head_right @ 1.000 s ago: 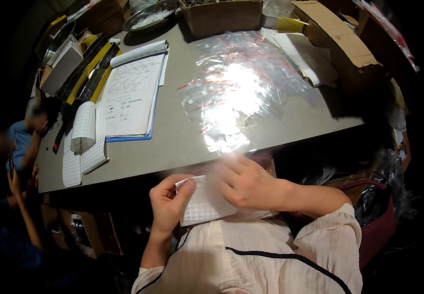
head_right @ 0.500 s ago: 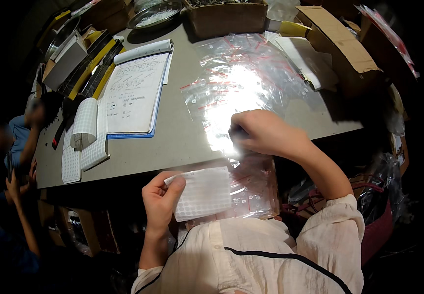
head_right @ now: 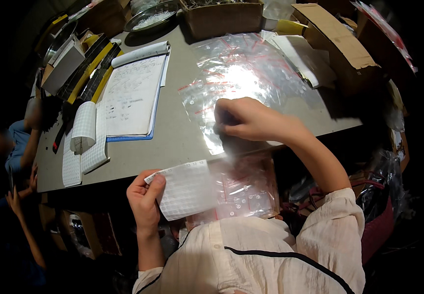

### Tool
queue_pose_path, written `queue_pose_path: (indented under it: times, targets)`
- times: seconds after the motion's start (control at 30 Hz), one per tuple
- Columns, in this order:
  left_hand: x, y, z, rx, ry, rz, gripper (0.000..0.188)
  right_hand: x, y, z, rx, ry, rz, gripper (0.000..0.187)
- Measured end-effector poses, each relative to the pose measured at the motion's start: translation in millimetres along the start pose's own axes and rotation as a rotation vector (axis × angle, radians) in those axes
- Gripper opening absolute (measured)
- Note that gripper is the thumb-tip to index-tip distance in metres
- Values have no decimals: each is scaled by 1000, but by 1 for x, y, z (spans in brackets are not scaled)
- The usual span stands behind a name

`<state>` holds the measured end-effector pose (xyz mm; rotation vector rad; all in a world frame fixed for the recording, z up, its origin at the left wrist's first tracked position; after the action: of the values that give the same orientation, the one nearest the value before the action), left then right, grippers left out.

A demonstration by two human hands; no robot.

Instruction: The person peels small round stickers from a sheet and places them onto clear plastic bags containing pink beads. The person then places the labeled bags into a cardboard box. The person repeats this process for multiple bags.

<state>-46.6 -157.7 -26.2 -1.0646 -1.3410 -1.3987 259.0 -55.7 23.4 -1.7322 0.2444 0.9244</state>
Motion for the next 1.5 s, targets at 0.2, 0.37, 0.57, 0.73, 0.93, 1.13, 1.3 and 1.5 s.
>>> queue_pose_path:
  times: [0.2, 0.37, 0.57, 0.73, 0.93, 1.13, 1.3, 1.5]
  targets:
    - [2, 5, 0, -10, 8, -18, 17, 1, 22, 2, 240, -145, -369, 22]
    - [0, -2, 0, 26, 0, 24, 19, -2, 8, -14, 177, 108, -421, 40]
    - [2, 2, 1, -38, 18, 73, 16, -34, 5, -46, -65, 6, -307, 44]
    - [2, 24, -2, -147, 60, 90, 17, -46, 27, -48, 47, -261, -123, 24]
    - [1, 38, -3, -133, 64, 133, 15, -45, 51, -57, 238, -354, -367, 27]
    - [-10, 33, 0, -141, 10, 89, 16, -43, 68, -65, 435, -547, -575, 23]
    - [-16, 26, 7, -93, -20, 75, 15, -21, 36, -44, 267, -379, -260, 34]
    - [-11, 21, 3, -62, 11, 64, 15, -6, 12, -17, 315, -209, -187, 18]
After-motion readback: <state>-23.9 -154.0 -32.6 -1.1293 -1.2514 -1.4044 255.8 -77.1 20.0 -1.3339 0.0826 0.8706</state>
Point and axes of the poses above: each hand's wrist, its own z-axis towards the middle knuckle, its own y-axis out of the palm, x = y × z, the point moved 1 cm from there along z, towards the middle knuckle, and after that the axes turned 7 degrees about y, right-handed, at the moved point
